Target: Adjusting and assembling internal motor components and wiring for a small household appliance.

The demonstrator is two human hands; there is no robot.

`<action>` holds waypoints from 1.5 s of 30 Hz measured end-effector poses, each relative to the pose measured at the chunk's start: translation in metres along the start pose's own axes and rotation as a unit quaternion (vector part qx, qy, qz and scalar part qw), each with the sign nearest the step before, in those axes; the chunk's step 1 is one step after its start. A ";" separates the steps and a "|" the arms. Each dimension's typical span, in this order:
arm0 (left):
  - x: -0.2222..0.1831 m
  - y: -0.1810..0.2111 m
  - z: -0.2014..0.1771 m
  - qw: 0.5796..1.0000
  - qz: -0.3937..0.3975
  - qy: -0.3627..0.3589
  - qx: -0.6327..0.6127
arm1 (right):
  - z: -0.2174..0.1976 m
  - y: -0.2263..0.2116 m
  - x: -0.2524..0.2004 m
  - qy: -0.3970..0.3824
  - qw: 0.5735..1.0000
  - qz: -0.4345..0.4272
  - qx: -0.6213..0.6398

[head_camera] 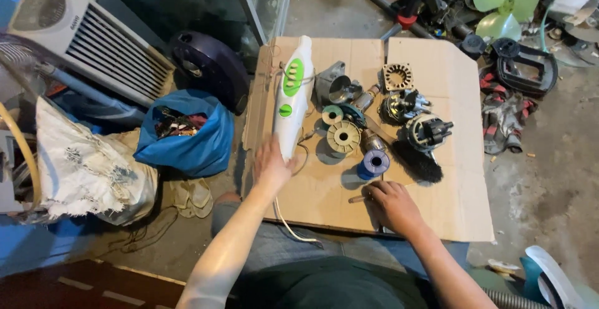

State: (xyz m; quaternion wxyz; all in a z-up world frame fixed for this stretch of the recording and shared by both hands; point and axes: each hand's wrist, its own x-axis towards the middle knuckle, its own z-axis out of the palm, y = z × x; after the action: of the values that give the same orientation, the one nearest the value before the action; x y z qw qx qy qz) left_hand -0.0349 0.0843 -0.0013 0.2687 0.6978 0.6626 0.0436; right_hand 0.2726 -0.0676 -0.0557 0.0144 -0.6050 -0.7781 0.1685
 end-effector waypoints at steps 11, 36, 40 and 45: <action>0.028 -0.011 0.039 0.996 0.002 -0.013 0.087 | 0.031 0.012 0.001 0.034 0.999 0.023 0.007; 0.032 0.053 0.045 0.948 0.254 0.190 -0.020 | 0.009 -0.004 0.005 0.179 0.981 -0.040 0.068; 0.038 0.110 -0.003 0.955 0.248 -0.159 0.034 | 0.007 -0.006 0.007 0.184 0.980 -0.041 0.067; 0.058 0.100 0.042 0.926 0.356 -0.085 0.090 | 0.008 -0.006 0.006 0.183 0.980 -0.031 0.072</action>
State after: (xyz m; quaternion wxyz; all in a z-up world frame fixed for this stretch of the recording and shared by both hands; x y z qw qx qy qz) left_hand 0.0793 0.1287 -0.0110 0.2268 0.9100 0.3467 0.0171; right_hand 0.2639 -0.0648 -0.0625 0.2050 -0.5984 -0.7666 0.1103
